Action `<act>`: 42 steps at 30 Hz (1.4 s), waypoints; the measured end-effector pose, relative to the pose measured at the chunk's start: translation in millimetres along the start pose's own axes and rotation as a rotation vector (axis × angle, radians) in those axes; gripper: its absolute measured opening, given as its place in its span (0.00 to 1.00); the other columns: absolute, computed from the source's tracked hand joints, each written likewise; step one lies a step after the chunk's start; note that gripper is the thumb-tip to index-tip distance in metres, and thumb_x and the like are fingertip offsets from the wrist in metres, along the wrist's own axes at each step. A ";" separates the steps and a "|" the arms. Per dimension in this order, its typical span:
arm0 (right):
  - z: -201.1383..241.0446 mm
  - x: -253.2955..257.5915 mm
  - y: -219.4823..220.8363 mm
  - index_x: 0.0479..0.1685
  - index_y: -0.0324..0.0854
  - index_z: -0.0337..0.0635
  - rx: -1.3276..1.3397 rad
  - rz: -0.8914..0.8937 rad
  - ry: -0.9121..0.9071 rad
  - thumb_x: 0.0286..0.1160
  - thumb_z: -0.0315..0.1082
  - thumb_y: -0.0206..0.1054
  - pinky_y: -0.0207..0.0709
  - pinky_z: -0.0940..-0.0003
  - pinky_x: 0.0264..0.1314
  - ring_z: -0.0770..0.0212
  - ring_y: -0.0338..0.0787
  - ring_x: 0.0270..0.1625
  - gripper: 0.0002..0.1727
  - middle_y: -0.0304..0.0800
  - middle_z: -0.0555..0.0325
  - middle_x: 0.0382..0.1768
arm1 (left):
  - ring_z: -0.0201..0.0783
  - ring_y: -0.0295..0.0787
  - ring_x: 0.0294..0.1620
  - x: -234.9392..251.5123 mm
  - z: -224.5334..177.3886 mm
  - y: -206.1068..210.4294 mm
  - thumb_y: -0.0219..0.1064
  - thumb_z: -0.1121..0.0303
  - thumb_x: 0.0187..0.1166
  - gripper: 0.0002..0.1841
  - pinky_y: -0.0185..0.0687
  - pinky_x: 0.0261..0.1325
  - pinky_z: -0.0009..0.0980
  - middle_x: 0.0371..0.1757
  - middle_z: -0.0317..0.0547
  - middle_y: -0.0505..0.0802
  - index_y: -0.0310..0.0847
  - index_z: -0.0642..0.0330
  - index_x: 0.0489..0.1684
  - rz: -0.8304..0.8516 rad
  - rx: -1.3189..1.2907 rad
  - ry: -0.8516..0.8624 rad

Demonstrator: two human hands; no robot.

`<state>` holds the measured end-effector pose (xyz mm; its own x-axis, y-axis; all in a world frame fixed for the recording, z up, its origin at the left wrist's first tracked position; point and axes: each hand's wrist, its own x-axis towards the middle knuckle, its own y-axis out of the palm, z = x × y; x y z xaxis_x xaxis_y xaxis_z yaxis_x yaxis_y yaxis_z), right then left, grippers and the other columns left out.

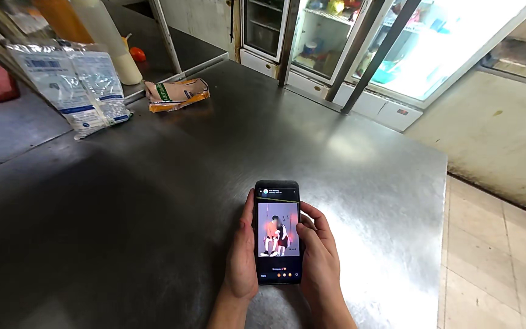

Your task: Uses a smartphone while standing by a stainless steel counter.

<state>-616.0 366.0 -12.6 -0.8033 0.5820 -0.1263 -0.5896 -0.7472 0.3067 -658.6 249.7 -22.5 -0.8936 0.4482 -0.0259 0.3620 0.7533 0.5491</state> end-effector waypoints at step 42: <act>0.4 0.8 -0.2 0.70 0.77 0.40 -0.002 0.005 -0.005 0.73 0.26 0.53 0.88 0.64 0.47 0.59 0.93 0.43 0.24 0.91 0.47 0.45 | 0.42 0.74 0.81 -0.1 -1.9 2.6 0.50 0.23 0.72 0.53 0.75 0.79 0.43 0.84 0.45 0.75 0.40 0.42 0.96 -0.022 -0.006 -0.013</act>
<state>-616.5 366.7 -12.3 -0.8061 0.5794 -0.1202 -0.5854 -0.7511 0.3052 -658.1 250.6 -19.4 -0.8978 0.4377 -0.0489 0.3403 0.7600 0.5537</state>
